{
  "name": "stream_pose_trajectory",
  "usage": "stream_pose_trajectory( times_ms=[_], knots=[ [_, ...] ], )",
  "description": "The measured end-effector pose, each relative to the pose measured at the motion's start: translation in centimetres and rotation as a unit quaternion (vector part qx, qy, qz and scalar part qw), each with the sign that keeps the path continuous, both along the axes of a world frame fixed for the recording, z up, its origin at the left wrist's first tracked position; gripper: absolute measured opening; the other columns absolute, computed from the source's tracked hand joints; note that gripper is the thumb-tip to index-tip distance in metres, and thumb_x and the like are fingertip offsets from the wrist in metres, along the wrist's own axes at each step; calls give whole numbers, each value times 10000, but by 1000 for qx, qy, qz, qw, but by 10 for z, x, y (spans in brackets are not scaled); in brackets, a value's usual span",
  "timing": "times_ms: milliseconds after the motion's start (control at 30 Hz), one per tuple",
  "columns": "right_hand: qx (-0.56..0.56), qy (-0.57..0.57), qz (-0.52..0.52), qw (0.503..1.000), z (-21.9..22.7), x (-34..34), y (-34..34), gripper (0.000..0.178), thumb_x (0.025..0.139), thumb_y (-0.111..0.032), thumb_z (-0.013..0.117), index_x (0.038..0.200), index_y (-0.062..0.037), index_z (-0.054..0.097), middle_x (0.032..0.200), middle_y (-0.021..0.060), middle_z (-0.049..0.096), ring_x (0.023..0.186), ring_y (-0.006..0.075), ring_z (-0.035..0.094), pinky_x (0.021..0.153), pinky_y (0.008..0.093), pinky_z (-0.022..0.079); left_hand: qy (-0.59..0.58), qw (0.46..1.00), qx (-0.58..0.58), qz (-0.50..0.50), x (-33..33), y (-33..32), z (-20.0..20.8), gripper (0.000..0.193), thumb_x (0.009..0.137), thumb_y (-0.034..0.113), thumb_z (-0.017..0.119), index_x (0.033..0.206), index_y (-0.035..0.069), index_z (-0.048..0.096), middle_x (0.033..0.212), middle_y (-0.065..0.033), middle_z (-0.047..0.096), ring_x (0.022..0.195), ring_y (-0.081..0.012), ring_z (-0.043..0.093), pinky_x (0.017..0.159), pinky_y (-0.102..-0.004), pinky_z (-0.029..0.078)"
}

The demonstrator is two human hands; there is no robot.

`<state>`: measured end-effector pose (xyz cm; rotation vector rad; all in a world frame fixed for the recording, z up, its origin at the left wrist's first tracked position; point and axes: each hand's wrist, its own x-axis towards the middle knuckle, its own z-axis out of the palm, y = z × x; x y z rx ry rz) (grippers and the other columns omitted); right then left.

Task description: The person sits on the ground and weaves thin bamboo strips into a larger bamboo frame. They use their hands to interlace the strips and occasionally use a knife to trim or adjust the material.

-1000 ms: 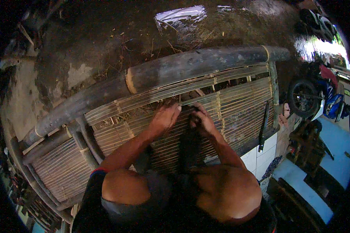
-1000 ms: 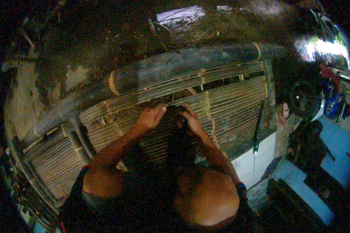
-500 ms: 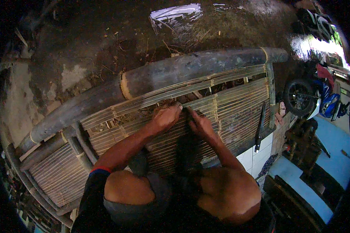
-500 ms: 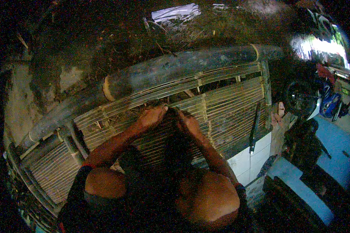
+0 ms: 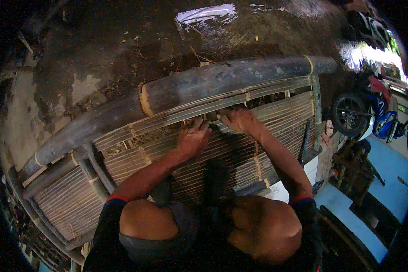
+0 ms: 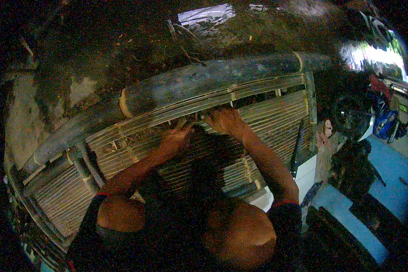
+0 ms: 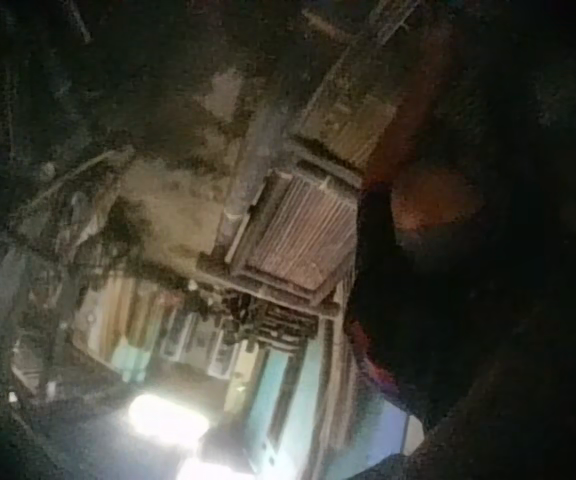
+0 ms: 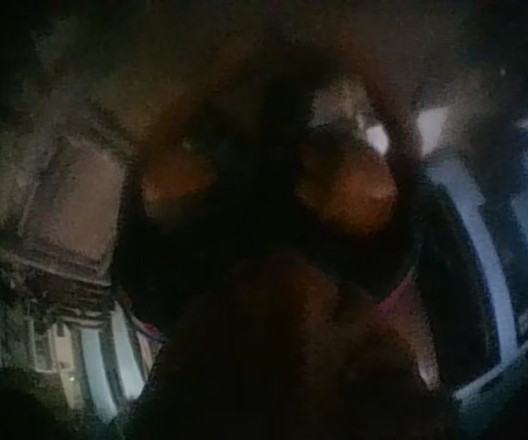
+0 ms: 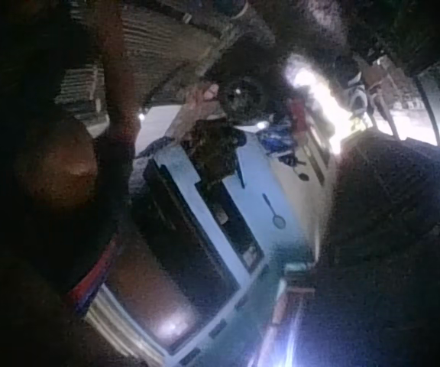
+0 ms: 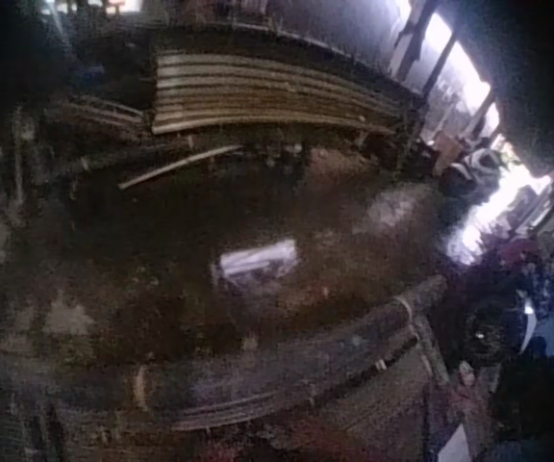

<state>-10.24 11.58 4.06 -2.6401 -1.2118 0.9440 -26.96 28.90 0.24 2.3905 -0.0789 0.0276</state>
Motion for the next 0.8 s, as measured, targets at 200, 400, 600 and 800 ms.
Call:
stream_pose_trajectory(
  times_ms=[200, 400, 600, 800],
  knots=[
    [-37, 95, 59, 993, -47, 23, 11, 448, 901, -422, 501, 1221, -134, 626, 1246, 201, 608, 1106, 385, 602, 956, 523, 480, 4, 1000, -1, -9, -1, -4, -13, 357, 922, 243, 554, 1220, 47, 570, 1048, -163, 614, 1075, -355, 572, 799, -474, 525],
    [-5, 121, -35, 992, -36, 16, -7, 451, 922, -453, 534, 1236, -140, 617, 1080, 173, 658, 992, 345, 642, 877, 444, 505, 74, 988, -134, 4, -3, 10, -3, 374, 987, 300, 475, 1283, 80, 538, 872, -170, 669, 883, -341, 649, 751, -474, 519],
    [37, 85, -65, 994, -1, 1, -15, 339, 911, -373, 587, 1140, -133, 661, 1022, 168, 677, 917, 371, 650, 816, 442, 525, 318, 934, -158, 23, 28, 23, 36, 400, 1013, 325, 417, 1326, 98, 518, 860, -229, 647, 800, -412, 644, 732, -511, 493],
    [153, 100, -59, 981, 6, 3, -13, 275, 869, -245, 644, 1113, -120, 674, 1026, 176, 679, 884, 374, 649, 787, 438, 532, 254, 953, -166, 10, 24, 20, 20, 437, 1023, 399, 409, 1310, 99, 547, 934, -265, 658, 792, -437, 649, 708, -517, 514]
  ],
)
